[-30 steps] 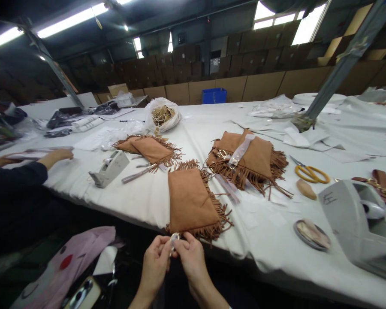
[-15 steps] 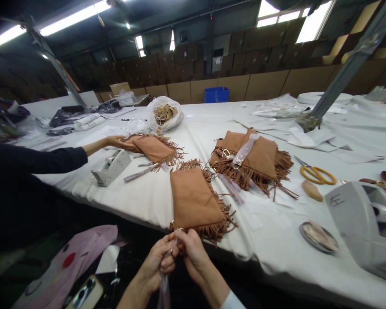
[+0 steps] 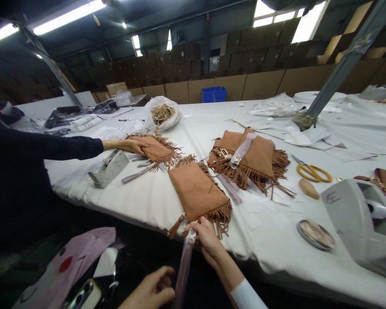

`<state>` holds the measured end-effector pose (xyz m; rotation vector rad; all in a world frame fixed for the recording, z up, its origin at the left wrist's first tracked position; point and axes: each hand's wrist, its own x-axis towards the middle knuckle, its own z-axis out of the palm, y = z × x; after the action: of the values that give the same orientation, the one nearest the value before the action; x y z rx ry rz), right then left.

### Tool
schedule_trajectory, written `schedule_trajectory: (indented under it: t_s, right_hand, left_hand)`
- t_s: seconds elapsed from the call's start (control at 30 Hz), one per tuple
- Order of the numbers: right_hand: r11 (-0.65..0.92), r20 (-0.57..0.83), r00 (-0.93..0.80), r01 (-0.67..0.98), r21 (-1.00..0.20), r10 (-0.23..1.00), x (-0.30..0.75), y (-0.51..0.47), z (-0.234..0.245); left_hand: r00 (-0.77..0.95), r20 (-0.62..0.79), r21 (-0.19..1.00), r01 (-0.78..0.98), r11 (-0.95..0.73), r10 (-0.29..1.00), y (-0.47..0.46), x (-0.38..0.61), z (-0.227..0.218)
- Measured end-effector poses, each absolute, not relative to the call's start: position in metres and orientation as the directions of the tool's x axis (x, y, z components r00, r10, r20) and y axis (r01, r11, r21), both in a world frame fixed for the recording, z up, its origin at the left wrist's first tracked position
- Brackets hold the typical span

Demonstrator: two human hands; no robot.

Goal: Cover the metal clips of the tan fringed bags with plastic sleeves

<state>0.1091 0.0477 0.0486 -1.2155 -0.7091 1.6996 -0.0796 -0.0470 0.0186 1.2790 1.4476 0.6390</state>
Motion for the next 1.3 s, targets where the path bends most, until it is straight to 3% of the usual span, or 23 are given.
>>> schedule_trajectory:
  t_s: [0.07, 0.13, 0.2, 0.43, 0.53, 0.63, 0.73, 0.83, 0.93, 1.0, 1.1, 1.3]
  right_hand:
    - [-0.434, -0.419, -0.114, -0.289, -0.853, 0.901, 0.112, 0.044, 0.049]
    - [-0.426, -0.413, -0.106, -0.271, -0.863, 0.904, 0.113, 0.041, 0.050]
    - [-0.416, -0.401, -0.111, -0.269, -0.869, 0.909, 0.114, 0.040, 0.051]
    - [-0.401, -0.357, -0.213, -0.230, -0.887, 0.910, 0.131, 0.041, 0.042]
    - [-0.356, -0.329, -0.209, -0.108, -0.928, 0.921, 0.139, 0.038, 0.039]
    - [-0.257, -0.269, -0.030, 0.200, -0.945, 0.963, 0.148, 0.030, 0.043]
    - [-0.052, 0.016, 0.133, 0.494, -0.868, 0.991, 0.152, 0.020, 0.050]
    - [0.242, 0.265, -0.055, 0.617, -0.749, 0.963, 0.145, 0.017, 0.053]
    - [0.459, 0.356, -0.293, 0.625, -0.631, 0.888, 0.130, 0.023, 0.050]
    - [0.494, 0.373, -0.327, 0.627, -0.602, 0.869, 0.123, 0.027, 0.045]
    - [0.474, 0.377, -0.289, 0.593, -0.651, 0.880, 0.124, 0.029, 0.035]
    - [0.489, 0.420, -0.257, 0.560, -0.669, 0.870, 0.142, 0.026, 0.012]
  left_hand:
    - [-0.003, -0.249, 0.878, 0.421, 0.227, 0.969, -0.029, -0.082, 0.027]
    - [-0.085, -0.060, 0.841, 0.532, 0.096, 0.995, -0.007, -0.076, 0.036]
    - [-0.028, 0.089, 0.736, 0.675, -0.047, 0.996, 0.010, -0.064, 0.040]
    - [0.109, 0.260, 0.332, 0.923, -0.195, 0.959, 0.015, -0.039, 0.020]
    - [0.124, 0.322, 0.250, 0.945, -0.211, 0.939, 0.012, -0.041, 0.012]
    - [0.106, 0.332, 0.298, 0.931, -0.210, 0.937, 0.011, -0.044, 0.008]
    - [0.112, 0.308, 0.495, 0.830, -0.259, 0.945, 0.009, -0.045, 0.005]
    - [0.159, 0.315, 0.681, 0.648, -0.340, 0.936, 0.006, -0.040, 0.009]
    - [0.090, 0.345, 0.783, 0.522, -0.339, 0.934, 0.005, -0.030, 0.019]
    - [0.014, 0.306, 0.827, 0.492, -0.273, 0.952, 0.008, -0.025, 0.023]
    - [-0.001, 0.288, 0.837, 0.486, -0.251, 0.958, 0.016, -0.025, 0.019]
    - [0.193, 0.551, 0.638, 0.530, -0.559, 0.812, 0.042, -0.026, -0.013]
